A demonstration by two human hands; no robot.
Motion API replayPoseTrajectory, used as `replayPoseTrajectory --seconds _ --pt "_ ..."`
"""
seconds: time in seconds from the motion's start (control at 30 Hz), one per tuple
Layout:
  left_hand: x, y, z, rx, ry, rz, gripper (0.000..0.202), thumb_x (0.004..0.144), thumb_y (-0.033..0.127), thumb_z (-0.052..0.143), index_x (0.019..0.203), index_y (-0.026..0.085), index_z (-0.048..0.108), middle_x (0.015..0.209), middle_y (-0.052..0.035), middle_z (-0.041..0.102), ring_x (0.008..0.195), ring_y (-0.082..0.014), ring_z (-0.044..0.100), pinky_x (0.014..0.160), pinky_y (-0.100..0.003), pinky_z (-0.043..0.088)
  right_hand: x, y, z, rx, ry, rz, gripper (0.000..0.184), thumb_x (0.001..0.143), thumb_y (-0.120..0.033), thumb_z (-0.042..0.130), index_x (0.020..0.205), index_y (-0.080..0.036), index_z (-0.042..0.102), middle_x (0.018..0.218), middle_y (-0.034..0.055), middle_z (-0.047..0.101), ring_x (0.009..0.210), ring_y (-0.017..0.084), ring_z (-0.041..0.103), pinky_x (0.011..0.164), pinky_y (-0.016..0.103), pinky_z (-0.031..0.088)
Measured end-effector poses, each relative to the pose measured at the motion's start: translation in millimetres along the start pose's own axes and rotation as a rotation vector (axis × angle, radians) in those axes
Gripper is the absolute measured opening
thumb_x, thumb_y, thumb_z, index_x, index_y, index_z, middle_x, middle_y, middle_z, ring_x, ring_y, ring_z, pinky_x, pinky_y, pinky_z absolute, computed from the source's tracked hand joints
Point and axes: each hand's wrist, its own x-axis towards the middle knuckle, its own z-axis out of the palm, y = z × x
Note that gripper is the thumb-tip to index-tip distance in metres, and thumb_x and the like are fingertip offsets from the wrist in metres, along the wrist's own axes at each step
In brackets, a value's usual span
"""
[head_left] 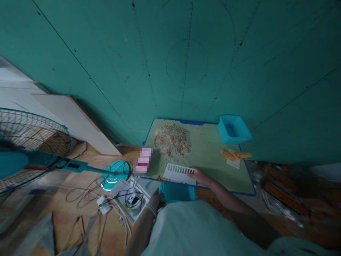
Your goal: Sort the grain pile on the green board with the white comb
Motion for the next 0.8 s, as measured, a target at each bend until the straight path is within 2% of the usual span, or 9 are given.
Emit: replayPoseTrajectory --seconds 0.1,0.3,0.47,0.63,0.8 --pt "1.6 -1.5 1.5 0.046 0.015 0.053 0.066 0.056 0.006 0.052 0.121 0.013 0.045 0.056 0.0031 0.059 0.043 -0.0131 0.050 0.047 -0.025 0.041 -0.4 0.1 0.8 0.019 -0.006 -0.015 0.030 0.064 -0.036 0.063 0.085 -0.015 0.064 0.070 0.0001 0.064 0.063 0.014 0.053 0.059 0.025 0.040" --pt "4.9 -2.4 3.2 0.044 0.026 0.045 0.060 0.051 0.005 0.052 0.110 0.018 0.050 0.054 0.0043 0.057 0.045 -0.0133 0.050 0.047 -0.024 0.040 -1.5 -1.4 0.0 0.010 0.002 -0.021 0.025 0.063 -0.035 0.063 0.079 -0.017 0.064 0.069 0.0011 0.064 0.064 0.016 0.053 0.059 0.026 0.039" --pt "3.0 -1.8 3.1 0.014 0.026 0.053 0.055 0.048 0.006 0.054 0.102 0.018 0.054 0.054 0.0039 0.056 0.046 -0.0147 0.052 0.047 -0.025 0.040 -1.4 -0.3 1.2 0.041 -0.016 -0.011 0.026 0.063 -0.036 0.063 0.082 -0.018 0.064 0.072 0.0021 0.065 0.065 0.017 0.055 0.059 0.027 0.041" --pt "-0.9 0.0 3.2 -0.016 0.025 0.052 0.059 0.049 0.005 0.056 0.106 0.017 0.055 0.057 0.0032 0.058 0.047 -0.0135 0.052 0.047 -0.025 0.040 -1.7 0.9 2.4 0.029 -0.002 -0.012 0.027 0.063 -0.037 0.064 0.082 -0.018 0.064 0.074 0.0029 0.066 0.068 0.018 0.057 0.060 0.027 0.042" --pt "-2.3 1.1 2.2 -0.065 -0.007 0.050 0.060 0.050 0.004 0.059 0.109 0.015 0.055 0.064 -0.0001 0.064 0.057 -0.0180 0.061 0.050 -0.025 0.045 -2.1 2.5 2.9 0.049 -0.010 -0.027 0.031 0.064 -0.039 0.064 0.085 -0.016 0.064 0.076 0.0031 0.066 0.069 0.018 0.057 0.063 0.029 0.042"
